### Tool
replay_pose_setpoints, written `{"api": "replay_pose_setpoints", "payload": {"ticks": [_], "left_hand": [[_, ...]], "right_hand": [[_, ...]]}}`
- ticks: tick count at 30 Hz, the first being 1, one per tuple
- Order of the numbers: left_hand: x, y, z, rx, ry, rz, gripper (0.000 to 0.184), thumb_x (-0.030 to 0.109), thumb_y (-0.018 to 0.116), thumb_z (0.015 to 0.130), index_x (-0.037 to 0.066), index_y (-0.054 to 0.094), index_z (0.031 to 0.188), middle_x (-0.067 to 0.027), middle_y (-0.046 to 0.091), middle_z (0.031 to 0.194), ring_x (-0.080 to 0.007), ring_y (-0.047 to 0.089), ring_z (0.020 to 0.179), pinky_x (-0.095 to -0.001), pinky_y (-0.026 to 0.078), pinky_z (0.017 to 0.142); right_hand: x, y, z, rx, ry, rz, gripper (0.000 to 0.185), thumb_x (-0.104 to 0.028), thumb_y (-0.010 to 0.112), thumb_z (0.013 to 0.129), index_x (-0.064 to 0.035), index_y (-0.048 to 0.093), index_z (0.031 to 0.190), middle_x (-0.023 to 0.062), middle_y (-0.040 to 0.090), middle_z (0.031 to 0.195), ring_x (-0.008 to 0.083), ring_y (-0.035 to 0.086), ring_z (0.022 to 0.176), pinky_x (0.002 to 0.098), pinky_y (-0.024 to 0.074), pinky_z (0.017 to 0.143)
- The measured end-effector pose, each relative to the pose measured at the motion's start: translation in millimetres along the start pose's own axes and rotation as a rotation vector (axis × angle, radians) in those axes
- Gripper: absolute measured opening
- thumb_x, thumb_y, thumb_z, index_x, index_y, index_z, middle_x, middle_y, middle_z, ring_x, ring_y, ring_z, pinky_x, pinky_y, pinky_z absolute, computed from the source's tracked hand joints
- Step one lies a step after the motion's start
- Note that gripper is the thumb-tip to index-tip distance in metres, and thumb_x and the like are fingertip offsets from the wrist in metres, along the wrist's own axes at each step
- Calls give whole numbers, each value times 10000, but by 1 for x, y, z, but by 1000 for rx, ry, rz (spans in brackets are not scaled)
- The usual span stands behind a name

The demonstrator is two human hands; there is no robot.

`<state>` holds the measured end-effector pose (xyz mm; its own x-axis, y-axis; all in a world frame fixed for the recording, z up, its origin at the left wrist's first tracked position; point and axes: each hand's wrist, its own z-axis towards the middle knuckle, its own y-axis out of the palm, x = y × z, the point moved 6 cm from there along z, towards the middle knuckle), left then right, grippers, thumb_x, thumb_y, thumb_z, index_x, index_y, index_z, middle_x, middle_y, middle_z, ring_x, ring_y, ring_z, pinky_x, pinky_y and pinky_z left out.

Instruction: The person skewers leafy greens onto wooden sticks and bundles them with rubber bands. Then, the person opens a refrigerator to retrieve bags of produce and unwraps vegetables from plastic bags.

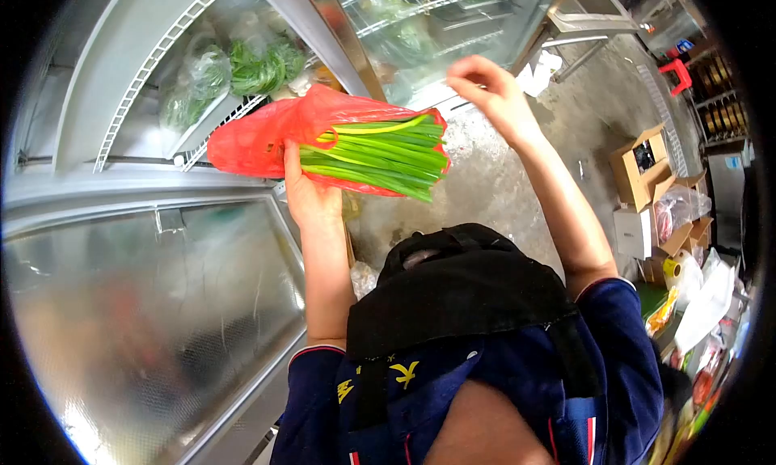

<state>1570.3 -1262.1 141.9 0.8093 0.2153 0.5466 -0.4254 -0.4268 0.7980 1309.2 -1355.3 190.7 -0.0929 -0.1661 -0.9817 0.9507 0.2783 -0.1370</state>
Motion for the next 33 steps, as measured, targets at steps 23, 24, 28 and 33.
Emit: {"api": "replay_pose_setpoints", "payload": {"ticks": [23, 24, 28, 33], "left_hand": [[10, 36, -3, -319, -5, 65, 428, 377, 471, 867, 47, 513, 1137, -98, 572, 1099, -264, 558, 984, -401, 457, 859], [14, 39, -3, -378, 20, 58, 432, 398, 461, 870, 59, 516, 1132, -93, 575, 1090, -258, 561, 976, -396, 463, 847], [25, 67, -17, 116, -127, -228, 430, 482, 431, 868, 109, 531, 1058, -56, 584, 1004, -219, 568, 893, -368, 475, 802], [28, 38, 8, -271, 246, 83, 388, 482, 423, 874, 129, 531, 996, -26, 576, 938, -192, 561, 826, -347, 472, 773]], "right_hand": [[-41, 64, -15, -689, 15, 85, 530, -62, 621, 717, -14, 424, 1207, 61, 545, 1042, 129, 498, 972, 290, 408, 860], [-42, 61, -23, -727, 62, -18, 528, -49, 610, 714, -16, 424, 1208, 63, 547, 1036, 126, 499, 961, 290, 410, 853], [-40, 62, -46, -821, 213, 12, 533, 0, 564, 700, -25, 423, 1213, 60, 561, 978, 113, 509, 913, 262, 420, 813], [-43, 68, -71, -892, 314, 46, 503, 29, 536, 688, -36, 432, 1175, 43, 598, 887, 97, 549, 742, 267, 472, 631]]}}
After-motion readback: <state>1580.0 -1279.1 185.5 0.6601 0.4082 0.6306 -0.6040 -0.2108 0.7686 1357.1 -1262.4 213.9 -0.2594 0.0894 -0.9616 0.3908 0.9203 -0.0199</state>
